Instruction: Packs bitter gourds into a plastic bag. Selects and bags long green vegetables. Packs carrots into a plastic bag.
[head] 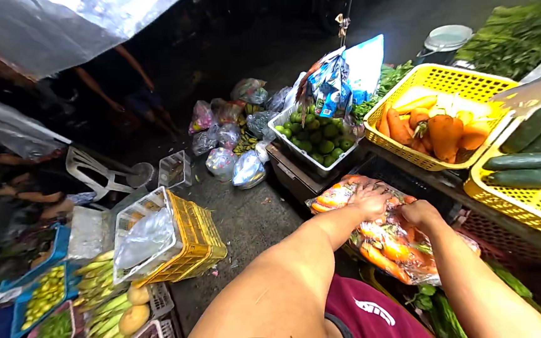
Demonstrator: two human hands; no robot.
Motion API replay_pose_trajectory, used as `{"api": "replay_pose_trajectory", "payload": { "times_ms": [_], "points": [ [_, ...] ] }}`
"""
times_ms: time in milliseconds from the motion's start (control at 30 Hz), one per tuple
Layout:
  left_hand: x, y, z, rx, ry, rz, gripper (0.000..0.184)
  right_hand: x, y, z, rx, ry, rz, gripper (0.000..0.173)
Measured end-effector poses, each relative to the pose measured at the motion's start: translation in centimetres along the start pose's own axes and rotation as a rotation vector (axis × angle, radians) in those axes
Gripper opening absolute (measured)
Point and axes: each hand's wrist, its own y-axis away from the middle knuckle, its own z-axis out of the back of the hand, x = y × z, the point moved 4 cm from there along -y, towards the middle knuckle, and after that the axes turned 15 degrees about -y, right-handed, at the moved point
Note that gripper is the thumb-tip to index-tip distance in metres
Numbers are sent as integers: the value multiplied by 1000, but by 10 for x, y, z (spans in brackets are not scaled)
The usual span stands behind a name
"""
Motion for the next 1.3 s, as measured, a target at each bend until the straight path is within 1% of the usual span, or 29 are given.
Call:
{"api": "replay_pose_trajectory", "payload": {
  "times_ms": [167,267,333,433,500,600,700,767,800,833,867,933,1033,1100,1133,1200,1267,1300],
  "points": [
    [1,1,3,20,24,10,45,-1,25,0,65,-126,24,44],
    [1,0,1,16,32,12,44,-6,32,-1,114,-164,49,39],
    [2,-4,-2,3,21,9,43,-4,44,-3,183,-198,75,36],
    [5,-4,-3,-20,-45,9,44,1,69,-18,268,-264,89,39],
    [3,-6,-6,-36,-70,-4,46,-11,71,-24,217,-264,116,37],
    [0,-19,-16,-53,-106,-55,46,-37,76,-13,182,-211,142,32],
    [12,-24,-19,-55,-95,-72,46,-47,94,-6,191,-103,151,36],
    [14,-26,-20,-86,-45,-82,48,-57,105,-3,163,-112,170,37],
    [12,-26,-19,-66,-3,-59,48,-62,108,-3,148,-119,174,37],
    [8,-26,-15,-20,26,-20,49,-64,109,-3,136,-121,175,37],
    [-1,-26,-9,45,36,15,54,-64,109,-4,127,-118,170,37],
    [-23,-25,0,144,-20,17,74,-60,107,-4,113,-91,169,41],
    [-39,-24,2,240,-51,51,88,-58,107,-4,114,-65,222,41],
    [-47,-27,10,309,-48,61,97,-58,110,1,109,-76,253,47],
    [-50,-26,11,352,-62,53,98,-57,113,2,111,-73,265,45],
    [-50,-24,15,390,-80,45,97,-60,114,1,114,-6,280,36],
    [-39,-21,24,357,-130,62,98,-66,117,2,112,61,293,30],
    [-30,-17,28,324,-158,78,96,-72,119,2,107,77,291,30]
  ]
}}
